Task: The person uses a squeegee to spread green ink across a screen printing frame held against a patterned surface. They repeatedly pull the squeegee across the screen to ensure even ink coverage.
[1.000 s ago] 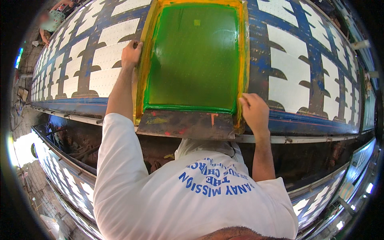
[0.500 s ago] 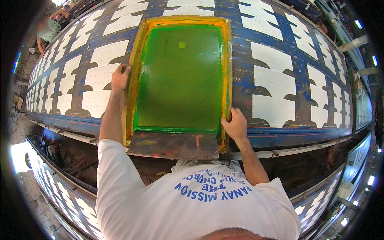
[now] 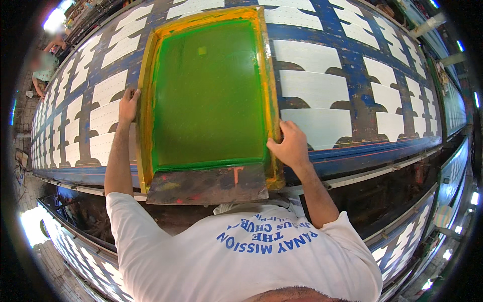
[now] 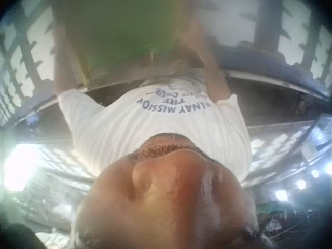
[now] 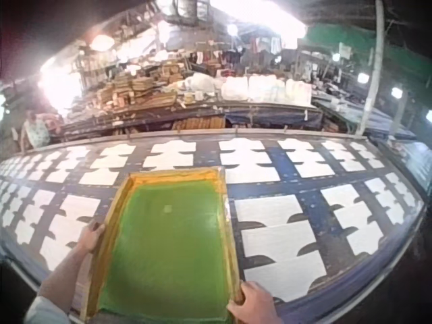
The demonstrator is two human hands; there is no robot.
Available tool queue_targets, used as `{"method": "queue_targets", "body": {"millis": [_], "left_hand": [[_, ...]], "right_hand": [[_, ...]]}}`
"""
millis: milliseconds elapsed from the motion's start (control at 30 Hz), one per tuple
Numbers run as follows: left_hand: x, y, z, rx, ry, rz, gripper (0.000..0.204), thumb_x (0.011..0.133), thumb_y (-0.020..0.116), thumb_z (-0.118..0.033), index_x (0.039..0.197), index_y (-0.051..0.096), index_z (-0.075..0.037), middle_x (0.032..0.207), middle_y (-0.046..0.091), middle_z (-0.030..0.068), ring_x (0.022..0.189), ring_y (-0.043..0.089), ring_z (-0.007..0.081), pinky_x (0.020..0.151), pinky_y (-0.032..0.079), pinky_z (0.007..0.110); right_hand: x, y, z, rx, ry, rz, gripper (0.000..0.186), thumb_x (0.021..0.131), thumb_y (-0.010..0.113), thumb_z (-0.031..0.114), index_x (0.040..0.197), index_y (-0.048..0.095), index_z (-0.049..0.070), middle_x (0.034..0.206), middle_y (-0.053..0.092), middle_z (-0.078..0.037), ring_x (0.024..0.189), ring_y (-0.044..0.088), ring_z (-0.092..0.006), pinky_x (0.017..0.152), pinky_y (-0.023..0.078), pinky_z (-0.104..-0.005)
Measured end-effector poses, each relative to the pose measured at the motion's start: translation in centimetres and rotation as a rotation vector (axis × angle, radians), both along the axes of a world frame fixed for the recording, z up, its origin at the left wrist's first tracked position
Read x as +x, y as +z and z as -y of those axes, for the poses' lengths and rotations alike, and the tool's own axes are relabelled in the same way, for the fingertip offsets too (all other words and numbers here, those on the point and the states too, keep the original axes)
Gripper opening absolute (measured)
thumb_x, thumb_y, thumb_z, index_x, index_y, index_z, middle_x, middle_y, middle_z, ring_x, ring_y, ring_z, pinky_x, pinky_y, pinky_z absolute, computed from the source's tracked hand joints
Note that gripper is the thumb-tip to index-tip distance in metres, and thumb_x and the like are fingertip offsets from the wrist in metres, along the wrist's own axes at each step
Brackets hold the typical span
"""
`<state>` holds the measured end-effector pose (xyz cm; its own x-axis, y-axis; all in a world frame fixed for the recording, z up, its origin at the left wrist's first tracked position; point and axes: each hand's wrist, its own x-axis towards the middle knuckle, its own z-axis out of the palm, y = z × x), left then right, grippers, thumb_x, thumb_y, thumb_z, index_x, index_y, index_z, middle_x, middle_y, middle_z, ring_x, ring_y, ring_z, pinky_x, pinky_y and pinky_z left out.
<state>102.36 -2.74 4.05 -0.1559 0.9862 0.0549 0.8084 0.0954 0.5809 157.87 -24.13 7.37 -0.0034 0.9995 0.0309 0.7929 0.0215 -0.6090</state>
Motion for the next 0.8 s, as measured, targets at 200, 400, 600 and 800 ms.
{"method": "queue_targets", "body": {"millis": [200,400,600,800], "left_hand": [[17.1,0.8,-0.3,0.102,-0.004,-0.013,0.048,0.105,0.064,-0.044,0.125,0.067,-0.001,0.116,0.075,0.0260,0.114,0.072,0.0433,0.098,0.054,0.048],[31.9,0.0,1.2,0.071,-0.017,0.009,0.045,0.107,0.061,-0.040,0.126,0.063,0.001,0.116,0.074,0.0281,0.112,0.070,0.0455,0.097,0.053,0.051],[39.2,-0.4,3.8,0.074,-0.002,0.041,0.044,0.107,0.060,-0.040,0.126,0.064,0.000,0.123,0.072,0.0277,0.117,0.067,0.0444,0.100,0.052,0.051],[41.5,-0.6,5.5,0.090,0.046,-0.007,0.048,0.106,0.061,-0.043,0.129,0.064,-0.001,0.123,0.073,0.0268,0.117,0.068,0.0439,0.101,0.052,0.050]], "right_hand": [[14.5,-0.7,0.3,0.016,-0.102,-0.012,0.041,0.080,0.078,0.015,0.118,0.071,0.000,0.104,0.067,-0.019,0.100,0.069,-0.0403,0.086,0.057,-0.0498],[28.4,-1.3,1.3,-0.037,-0.159,-0.009,0.045,0.084,0.076,0.009,0.129,0.071,0.004,0.103,0.068,-0.016,0.098,0.070,-0.0354,0.085,0.056,-0.0473],[35.9,-2.3,2.7,-0.021,-0.167,-0.058,0.047,0.086,0.077,0.009,0.132,0.069,0.001,0.108,0.067,-0.019,0.101,0.070,-0.0380,0.087,0.056,-0.0484],[37.9,-3.5,4.5,-0.061,-0.139,-0.074,0.049,0.084,0.078,0.005,0.131,0.068,-0.002,0.113,0.069,-0.020,0.107,0.070,-0.0397,0.092,0.055,-0.0470]]}}
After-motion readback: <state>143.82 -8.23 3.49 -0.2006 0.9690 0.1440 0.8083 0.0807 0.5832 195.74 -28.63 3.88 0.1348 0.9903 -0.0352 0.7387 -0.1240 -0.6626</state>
